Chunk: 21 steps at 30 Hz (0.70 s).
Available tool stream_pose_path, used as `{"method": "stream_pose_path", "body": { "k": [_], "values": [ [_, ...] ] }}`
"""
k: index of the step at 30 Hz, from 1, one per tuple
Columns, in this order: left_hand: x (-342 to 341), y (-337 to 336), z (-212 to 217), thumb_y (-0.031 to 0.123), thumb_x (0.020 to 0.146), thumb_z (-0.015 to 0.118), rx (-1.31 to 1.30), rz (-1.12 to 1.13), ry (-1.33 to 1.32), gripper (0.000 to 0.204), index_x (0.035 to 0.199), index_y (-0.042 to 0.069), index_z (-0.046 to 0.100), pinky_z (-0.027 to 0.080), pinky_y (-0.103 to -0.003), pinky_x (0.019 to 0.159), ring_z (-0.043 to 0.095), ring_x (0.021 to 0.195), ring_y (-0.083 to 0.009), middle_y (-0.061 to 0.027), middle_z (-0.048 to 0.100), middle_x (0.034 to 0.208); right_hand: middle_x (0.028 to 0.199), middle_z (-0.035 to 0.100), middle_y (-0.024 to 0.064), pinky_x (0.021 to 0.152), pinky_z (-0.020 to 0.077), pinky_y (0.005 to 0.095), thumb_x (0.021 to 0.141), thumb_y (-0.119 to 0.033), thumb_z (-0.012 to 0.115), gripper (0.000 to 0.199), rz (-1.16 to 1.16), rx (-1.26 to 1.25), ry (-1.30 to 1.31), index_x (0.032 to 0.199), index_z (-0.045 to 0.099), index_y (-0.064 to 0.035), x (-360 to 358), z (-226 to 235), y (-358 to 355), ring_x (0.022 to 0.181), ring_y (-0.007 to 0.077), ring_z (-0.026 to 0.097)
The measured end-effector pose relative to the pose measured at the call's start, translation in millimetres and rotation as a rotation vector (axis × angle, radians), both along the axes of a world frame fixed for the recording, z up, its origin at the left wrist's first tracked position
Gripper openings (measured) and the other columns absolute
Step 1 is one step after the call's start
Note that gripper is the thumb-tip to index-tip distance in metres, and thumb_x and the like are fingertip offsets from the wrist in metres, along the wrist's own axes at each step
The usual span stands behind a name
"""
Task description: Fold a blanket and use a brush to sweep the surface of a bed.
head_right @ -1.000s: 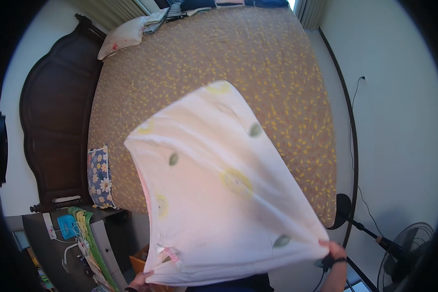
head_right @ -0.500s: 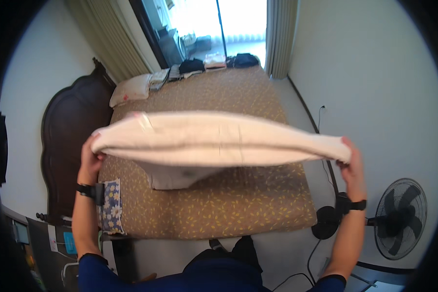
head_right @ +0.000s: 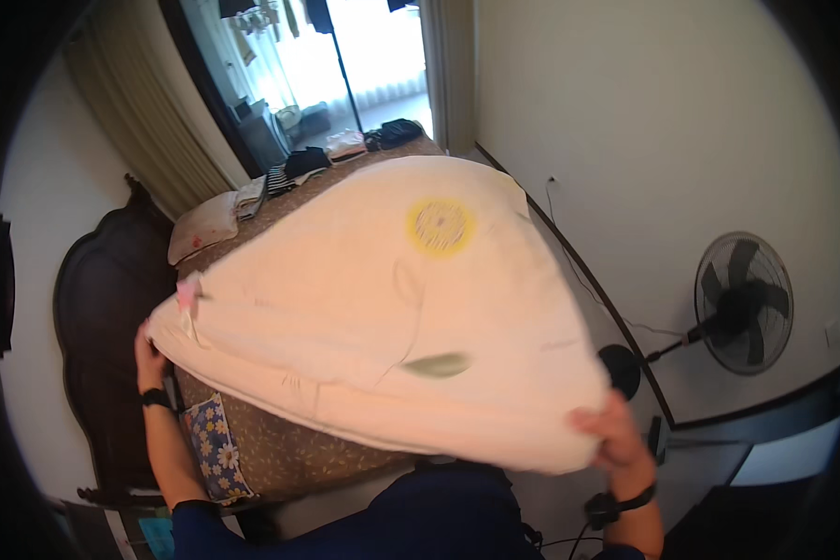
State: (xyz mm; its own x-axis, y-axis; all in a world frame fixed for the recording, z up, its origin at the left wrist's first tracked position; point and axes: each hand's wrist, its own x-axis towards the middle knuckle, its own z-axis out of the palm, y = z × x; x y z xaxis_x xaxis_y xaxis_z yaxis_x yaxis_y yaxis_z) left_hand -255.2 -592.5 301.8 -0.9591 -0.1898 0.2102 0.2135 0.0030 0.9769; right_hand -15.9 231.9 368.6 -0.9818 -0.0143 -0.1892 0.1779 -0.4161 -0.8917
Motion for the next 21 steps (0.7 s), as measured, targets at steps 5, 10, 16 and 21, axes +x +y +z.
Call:
{"method": "stream_pose_path", "body": {
  "k": [5, 10, 16, 21],
  "values": [
    [87, 197, -181, 0.044, 0.095, 0.051, 0.692, -0.154, -0.563, 0.049, 0.125, 0.005, 0.053, 0.051, -0.043, 0.094, 0.061, 0.107, -0.0282, -0.0124, 0.062, 0.119, 0.084, 0.066, 0.0062, 0.047, 0.0438, 0.0219, 0.086, -0.024, 0.071, 0.034, 0.561, 0.169, -0.367, 0.108, 0.063, 0.0011, -8, -113, -99, 0.057, 0.0096, 0.057],
    [222, 386, -206, 0.075, 0.085, 0.041, 0.6, -0.703, -1.457, 0.087, 0.141, 0.008, 0.041, 0.036, -0.059, 0.101, 0.05, 0.124, -0.0362, -0.0208, 0.055, 0.128, 0.078, 0.067, 0.0102, 0.042, 0.0446, 0.0235, 0.087, -0.022, 0.066, 0.034, 0.642, 0.109, -0.612, 0.11, 0.061, 0.0023, -32, -265, -200, 0.053, 0.013, 0.06],
    [221, 419, -241, 0.05, 0.095, 0.049, 0.979, -0.294, -1.313, 0.055, 0.126, 0.005, 0.051, 0.048, -0.046, 0.095, 0.059, 0.104, -0.0315, -0.0155, 0.061, 0.116, 0.079, 0.068, 0.0116, 0.043, 0.0449, 0.0231, 0.087, -0.022, 0.062, 0.029, 0.825, 0.154, -0.644, 0.102, 0.063, 0.0039, -63, -306, -239, 0.054, 0.0154, 0.061],
    [229, 422, -247, 0.028, 0.093, 0.062, 0.748, -0.061, -1.274, 0.038, 0.125, 0.009, 0.053, 0.054, -0.042, 0.08, 0.063, 0.097, -0.0246, -0.008, 0.064, 0.114, 0.107, 0.064, 0.0156, 0.076, 0.0512, 0.0333, 0.088, -0.035, 0.063, 0.047, 1.017, -0.237, -0.861, 0.116, 0.059, 0.0023, -83, -337, -182, 0.09, 0.0207, 0.063]
  ]
}}
